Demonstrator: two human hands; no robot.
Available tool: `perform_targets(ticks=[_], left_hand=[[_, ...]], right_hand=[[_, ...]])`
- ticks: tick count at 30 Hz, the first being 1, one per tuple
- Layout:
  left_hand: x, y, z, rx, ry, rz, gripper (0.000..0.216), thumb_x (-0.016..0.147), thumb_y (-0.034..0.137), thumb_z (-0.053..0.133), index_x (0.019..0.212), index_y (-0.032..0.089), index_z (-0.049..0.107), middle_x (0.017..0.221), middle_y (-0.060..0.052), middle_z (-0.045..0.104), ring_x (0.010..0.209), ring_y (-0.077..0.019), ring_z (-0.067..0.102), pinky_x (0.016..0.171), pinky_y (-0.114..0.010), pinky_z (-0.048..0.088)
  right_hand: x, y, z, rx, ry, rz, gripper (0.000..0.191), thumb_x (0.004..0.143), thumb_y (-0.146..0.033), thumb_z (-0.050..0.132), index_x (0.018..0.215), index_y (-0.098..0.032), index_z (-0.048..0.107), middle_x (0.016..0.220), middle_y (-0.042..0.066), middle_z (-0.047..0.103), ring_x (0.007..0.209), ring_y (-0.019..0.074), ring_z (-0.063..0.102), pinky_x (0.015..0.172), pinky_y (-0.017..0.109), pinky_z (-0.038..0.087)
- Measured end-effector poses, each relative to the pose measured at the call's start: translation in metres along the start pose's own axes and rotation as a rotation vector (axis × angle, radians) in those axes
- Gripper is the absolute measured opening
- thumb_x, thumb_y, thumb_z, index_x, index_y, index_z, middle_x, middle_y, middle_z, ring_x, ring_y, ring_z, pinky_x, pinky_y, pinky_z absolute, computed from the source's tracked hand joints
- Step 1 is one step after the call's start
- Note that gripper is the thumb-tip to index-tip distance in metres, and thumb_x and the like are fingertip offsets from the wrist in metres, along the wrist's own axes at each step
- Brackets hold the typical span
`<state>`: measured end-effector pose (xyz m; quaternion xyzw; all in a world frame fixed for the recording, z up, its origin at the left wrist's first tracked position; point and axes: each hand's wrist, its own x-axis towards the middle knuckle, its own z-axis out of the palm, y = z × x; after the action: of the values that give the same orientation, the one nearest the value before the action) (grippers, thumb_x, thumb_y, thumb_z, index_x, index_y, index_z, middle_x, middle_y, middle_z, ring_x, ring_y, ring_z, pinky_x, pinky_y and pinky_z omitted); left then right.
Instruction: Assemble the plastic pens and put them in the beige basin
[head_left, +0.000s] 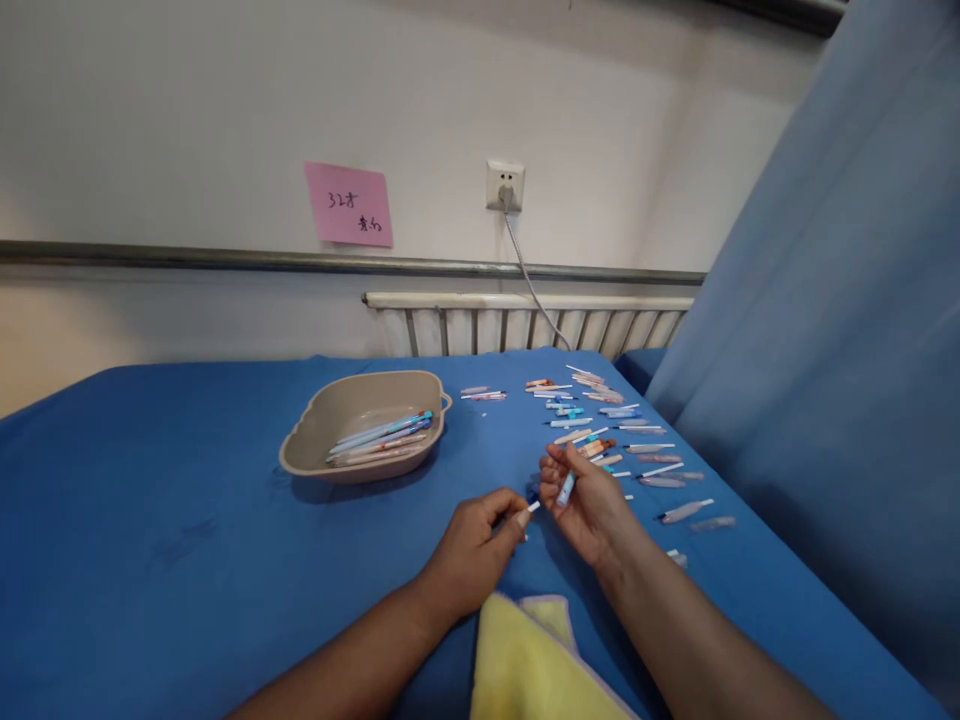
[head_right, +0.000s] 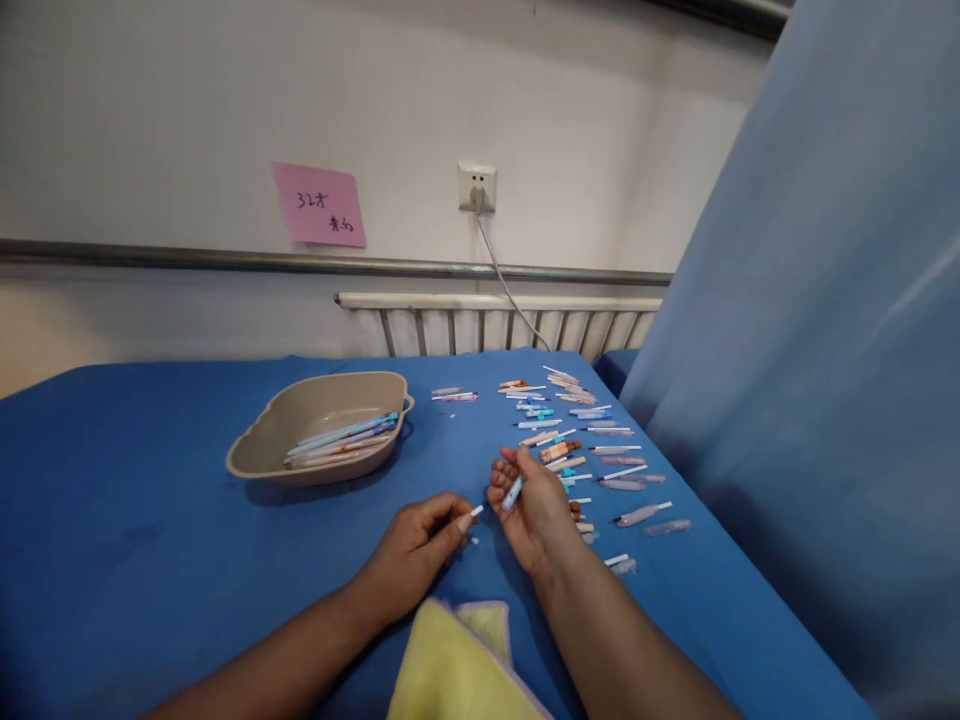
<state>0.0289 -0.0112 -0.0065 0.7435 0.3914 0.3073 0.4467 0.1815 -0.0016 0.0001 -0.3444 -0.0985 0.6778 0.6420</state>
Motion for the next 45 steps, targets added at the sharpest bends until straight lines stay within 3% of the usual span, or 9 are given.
perform_targets(ticks=[4, 16, 20, 22, 28, 36, 41, 45], left_hand=[[-0.003, 0.008, 0.005, 0.055, -0.049, 0.050, 0.022, 0.084, 0.030, 0.046, 0.068, 0.016, 0.054, 0.063, 0.003, 0.049, 0.061, -0.0113, 0.045, 0.059, -0.021, 0.036], [-0.002, 0.001, 0.011, -0.120, 0.002, -0.052, 0.022, 0.081, 0.032, 0.050, 0.066, 0.016, 0.053, 0.059, 0.004, 0.049, 0.056, -0.0100, 0.044, 0.055, -0.021, 0.036], [0.001, 0.000, 0.008, -0.230, 0.072, -0.062, 0.011, 0.077, 0.027, 0.056, 0.079, 0.016, 0.054, 0.063, 0.004, 0.050, 0.058, -0.0097, 0.046, 0.057, -0.020, 0.037], [0.000, 0.001, 0.005, -0.225, 0.085, -0.040, 0.017, 0.075, 0.023, 0.058, 0.090, 0.016, 0.054, 0.069, 0.003, 0.053, 0.064, -0.0111, 0.049, 0.060, -0.020, 0.039], [-0.006, 0.013, -0.003, 0.089, 0.033, 0.077, 0.018, 0.081, 0.020, 0.049, 0.097, 0.018, 0.055, 0.084, -0.001, 0.061, 0.074, -0.0149, 0.053, 0.068, -0.024, 0.040], [-0.010, 0.018, -0.005, 0.254, 0.053, 0.043, 0.021, 0.083, 0.023, 0.046, 0.104, 0.022, 0.051, 0.095, -0.004, 0.063, 0.086, -0.0201, 0.058, 0.077, -0.029, 0.041], [-0.009, 0.014, -0.005, 0.213, 0.085, 0.046, 0.026, 0.081, 0.019, 0.048, 0.106, 0.020, 0.046, 0.092, -0.003, 0.061, 0.075, -0.0160, 0.057, 0.072, -0.028, 0.043], [-0.008, 0.011, -0.004, 0.152, 0.130, 0.078, 0.024, 0.081, 0.018, 0.049, 0.104, 0.020, 0.043, 0.095, -0.003, 0.058, 0.084, -0.0162, 0.056, 0.076, -0.028, 0.042]], right_hand=[[0.000, 0.008, 0.002, 0.068, 0.032, -0.014, 0.024, 0.088, -0.034, 0.048, 0.074, -0.016, 0.056, 0.063, 0.001, 0.055, 0.050, 0.0084, 0.051, 0.045, 0.019, 0.043], [-0.011, 0.031, 0.007, -0.205, -0.004, -0.337, 0.029, 0.083, -0.049, 0.050, 0.077, -0.020, 0.054, 0.069, 0.000, 0.059, 0.057, 0.0127, 0.056, 0.054, 0.026, 0.047], [-0.012, 0.032, 0.003, -0.406, 0.016, -0.448, 0.035, 0.083, -0.053, 0.047, 0.078, -0.020, 0.057, 0.077, 0.002, 0.062, 0.067, 0.0146, 0.059, 0.064, 0.028, 0.048], [-0.010, 0.032, 0.000, -0.507, -0.003, -0.470, 0.038, 0.084, -0.054, 0.045, 0.078, -0.019, 0.058, 0.080, 0.003, 0.062, 0.071, 0.0158, 0.059, 0.067, 0.029, 0.047], [-0.008, 0.025, -0.004, -0.717, -0.128, -0.522, 0.038, 0.087, -0.052, 0.039, 0.078, -0.019, 0.056, 0.088, 0.005, 0.062, 0.080, 0.0177, 0.058, 0.071, 0.030, 0.044], [-0.022, 0.008, -0.002, -1.397, -0.177, -0.721, 0.031, 0.092, -0.040, 0.033, 0.071, -0.021, 0.046, 0.064, -0.002, 0.049, 0.063, 0.0154, 0.048, 0.060, 0.026, 0.034], [-0.028, 0.006, 0.001, -1.419, -0.287, -0.692, 0.024, 0.092, -0.034, 0.034, 0.078, -0.021, 0.047, 0.067, -0.002, 0.051, 0.063, 0.0144, 0.048, 0.059, 0.025, 0.033], [-0.024, 0.009, -0.001, -1.297, -0.283, -0.595, 0.023, 0.088, -0.038, 0.043, 0.074, -0.020, 0.049, 0.055, -0.006, 0.044, 0.051, 0.0114, 0.041, 0.050, 0.023, 0.030]])
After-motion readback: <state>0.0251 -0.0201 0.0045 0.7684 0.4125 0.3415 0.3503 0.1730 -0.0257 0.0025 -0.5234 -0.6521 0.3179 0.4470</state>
